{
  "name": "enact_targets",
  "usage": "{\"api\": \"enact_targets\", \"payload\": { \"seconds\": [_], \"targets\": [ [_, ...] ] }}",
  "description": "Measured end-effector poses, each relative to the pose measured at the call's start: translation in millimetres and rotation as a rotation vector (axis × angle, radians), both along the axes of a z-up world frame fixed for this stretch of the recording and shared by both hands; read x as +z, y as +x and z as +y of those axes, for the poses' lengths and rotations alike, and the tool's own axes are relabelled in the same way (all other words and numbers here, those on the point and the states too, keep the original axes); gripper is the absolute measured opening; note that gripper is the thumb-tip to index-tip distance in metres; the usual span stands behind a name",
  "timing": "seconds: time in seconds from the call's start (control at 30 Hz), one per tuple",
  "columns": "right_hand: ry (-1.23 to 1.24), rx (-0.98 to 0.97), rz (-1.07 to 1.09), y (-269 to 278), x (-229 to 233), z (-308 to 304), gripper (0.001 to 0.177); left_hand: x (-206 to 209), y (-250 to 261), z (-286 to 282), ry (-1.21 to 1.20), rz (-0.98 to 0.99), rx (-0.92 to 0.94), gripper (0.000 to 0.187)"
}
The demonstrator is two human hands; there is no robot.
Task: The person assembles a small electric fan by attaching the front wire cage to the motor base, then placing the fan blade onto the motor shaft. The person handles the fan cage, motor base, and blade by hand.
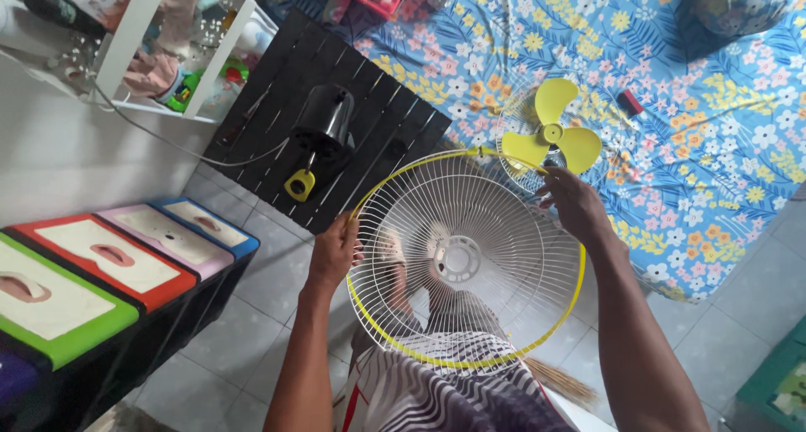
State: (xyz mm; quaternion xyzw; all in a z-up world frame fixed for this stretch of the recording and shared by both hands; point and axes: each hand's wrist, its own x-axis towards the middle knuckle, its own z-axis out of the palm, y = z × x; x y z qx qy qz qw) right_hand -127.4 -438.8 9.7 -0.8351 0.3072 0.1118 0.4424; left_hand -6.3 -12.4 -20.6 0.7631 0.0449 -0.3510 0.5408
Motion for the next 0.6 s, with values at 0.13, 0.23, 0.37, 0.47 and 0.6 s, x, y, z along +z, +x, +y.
{"api": "enact_targets", "payload": {
  "seconds": [0.13, 0.23, 0.37, 0.47, 0.6],
  "targets": [
    [0.088, -0.013, 0.011, 9.3, -1.8, 3.0, 0.042, 3.4, -0.9, 0.3, 0.03, -0.008, -0.041, 0.039],
    [0.108, 0.019, 0.094, 15.8, 2.9, 5.1, 0.047, 2.2, -2.1, 4.6, 0.027, -0.029, -0.033, 0.038],
    [0.151, 0.075, 0.139, 25.3, 9.7, 10.4, 0.05, 1.0, -3.0, 15.7, 0.048, 0.057, -0.03, 0.041],
    [0.14, 0.097, 0.164, 29.5, 11.8, 11.6, 0.05, -1.7, -2.1, 21.5, 0.04, 0.077, -0.053, 0.042],
    [0.105, 0.17, 0.153, 32.7, 10.6, 8.7, 0.051, -7.1, -1.7, 25.2, 0.053, 0.065, -0.098, 0.043]
  ]
}}
